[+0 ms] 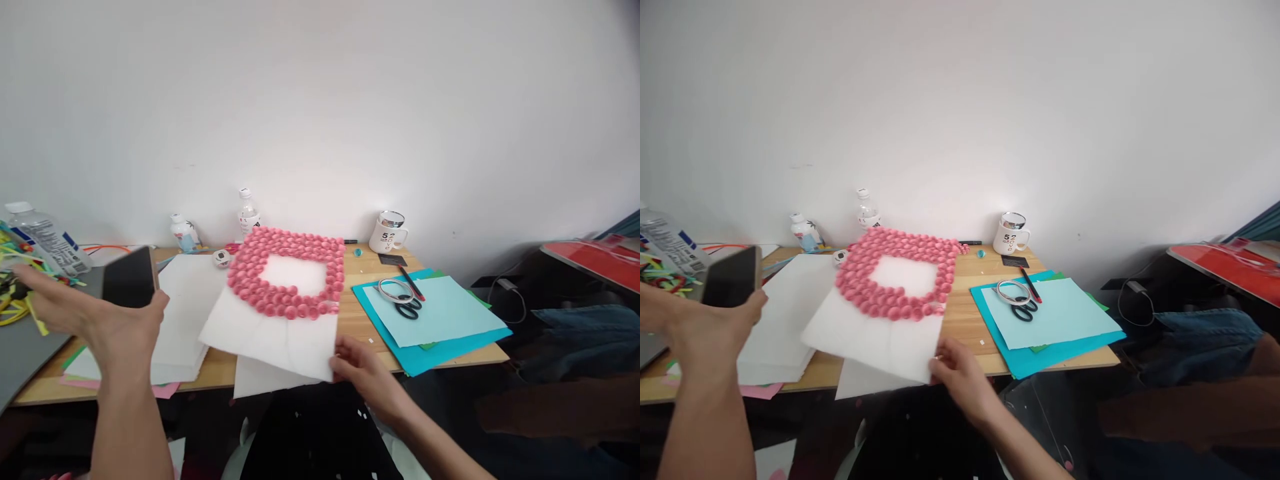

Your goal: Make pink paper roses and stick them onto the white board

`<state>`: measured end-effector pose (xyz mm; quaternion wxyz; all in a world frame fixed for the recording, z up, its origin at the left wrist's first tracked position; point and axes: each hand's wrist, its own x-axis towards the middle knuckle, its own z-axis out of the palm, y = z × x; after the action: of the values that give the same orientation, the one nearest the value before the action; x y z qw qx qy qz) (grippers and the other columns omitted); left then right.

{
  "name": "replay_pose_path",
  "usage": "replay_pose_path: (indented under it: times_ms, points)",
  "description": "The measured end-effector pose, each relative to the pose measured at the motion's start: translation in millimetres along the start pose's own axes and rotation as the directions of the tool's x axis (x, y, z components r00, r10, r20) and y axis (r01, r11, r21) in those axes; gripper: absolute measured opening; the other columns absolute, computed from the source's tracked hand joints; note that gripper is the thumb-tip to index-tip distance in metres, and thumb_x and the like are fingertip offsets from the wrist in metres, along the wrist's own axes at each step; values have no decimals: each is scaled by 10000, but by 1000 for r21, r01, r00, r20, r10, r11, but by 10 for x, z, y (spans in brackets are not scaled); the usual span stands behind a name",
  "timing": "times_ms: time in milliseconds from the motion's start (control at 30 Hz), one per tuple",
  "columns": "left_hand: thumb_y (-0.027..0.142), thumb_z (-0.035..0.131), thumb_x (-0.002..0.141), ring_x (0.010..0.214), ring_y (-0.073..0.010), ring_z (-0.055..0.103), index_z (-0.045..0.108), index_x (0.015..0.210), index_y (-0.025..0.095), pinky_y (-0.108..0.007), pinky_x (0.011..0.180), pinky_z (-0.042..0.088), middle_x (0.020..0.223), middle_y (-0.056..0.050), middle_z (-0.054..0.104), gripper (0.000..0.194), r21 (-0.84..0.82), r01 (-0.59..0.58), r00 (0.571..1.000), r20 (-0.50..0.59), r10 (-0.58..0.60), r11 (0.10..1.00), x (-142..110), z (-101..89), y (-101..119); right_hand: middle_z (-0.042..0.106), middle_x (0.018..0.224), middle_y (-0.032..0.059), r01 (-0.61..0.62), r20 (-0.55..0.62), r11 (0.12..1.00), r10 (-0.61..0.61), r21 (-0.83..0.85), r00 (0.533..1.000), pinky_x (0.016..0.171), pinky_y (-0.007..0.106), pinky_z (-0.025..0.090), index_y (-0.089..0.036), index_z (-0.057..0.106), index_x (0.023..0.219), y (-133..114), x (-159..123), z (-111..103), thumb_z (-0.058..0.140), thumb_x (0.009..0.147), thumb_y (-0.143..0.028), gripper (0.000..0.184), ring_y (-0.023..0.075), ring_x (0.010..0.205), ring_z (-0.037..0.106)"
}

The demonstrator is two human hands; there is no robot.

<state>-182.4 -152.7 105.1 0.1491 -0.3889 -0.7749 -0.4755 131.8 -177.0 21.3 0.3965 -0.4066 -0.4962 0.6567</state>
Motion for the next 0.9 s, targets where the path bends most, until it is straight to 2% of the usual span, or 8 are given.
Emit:
replay_pose_path:
  times_ms: [133,267,467,567,600,667,733,900]
  points:
    - [194,741,516,1297,-441,141,-106,1417,126,-637,940,298,1427,-271,70,1238,164,46,985,154,-72,985,-256,352,-138,652,911,65,-65,-6,998,65,-20,998,657,283,471,-163,606,1046,-80,-168,-582,626,749,-331,342,176,765,595]
    - [238,717,571,1253,-456,221,-54,1428,159,-618,902,354,1422,-252,104,1156,212,16,980,192,-57,977,-347,646,-263,659,977,88,-109,-52,994,107,-31,993,714,321,476,-174,602,1108,-85,-220,-921,633,760,-377,404,209,834,607]
    - [323,612,698,1247,-437,275,147,1419,114,-666,935,265,1353,-241,302,882,284,-45,976,216,-18,958,-291,841,-295,648,1058,103,-111,-65,993,110,-24,992,739,340,475,-194,571,1169,-96,-150,-1078,646,751,-394,469,230,877,606]
    - [329,508,765,1172,-333,426,468,1244,83,-492,962,356,1179,-194,505,540,192,-119,983,164,88,974,-410,833,-196,638,1092,110,-84,-27,996,84,7,996,807,361,465,-194,589,1141,-85,-72,-1018,650,746,-406,453,245,949,596]
    - [314,482,768,1018,-284,544,555,1128,102,-438,909,412,1034,-152,585,424,149,-87,971,233,51,985,-470,831,-159,637,1099,111,-69,-17,997,69,18,997,834,369,457,-194,594,1132,-79,-40,-978,653,744,-405,446,247,971,591]
    - [332,486,743,770,-236,617,604,1003,148,-368,765,473,798,-78,638,340,77,4,869,493,-41,997,-590,841,-104,632,1109,109,-31,2,999,31,44,1000,874,379,439,-196,598,1122,-63,30,-873,657,744,-394,431,248,1004,579]
    - [322,529,679,739,-252,629,606,967,162,-347,700,471,724,-64,651,338,80,68,763,638,-104,994,-677,864,-89,629,1108,106,-9,22,998,8,70,1000,891,381,429,-194,603,1111,-45,103,-751,654,749,-385,412,245,1024,571]
    - [285,585,545,804,-268,646,563,1040,143,-305,625,477,836,-99,679,515,-57,310,687,704,-182,949,-710,870,-119,647,1038,100,-36,86,992,25,125,996,892,393,429,-176,626,1044,3,237,-534,665,732,-389,380,242,996,583]
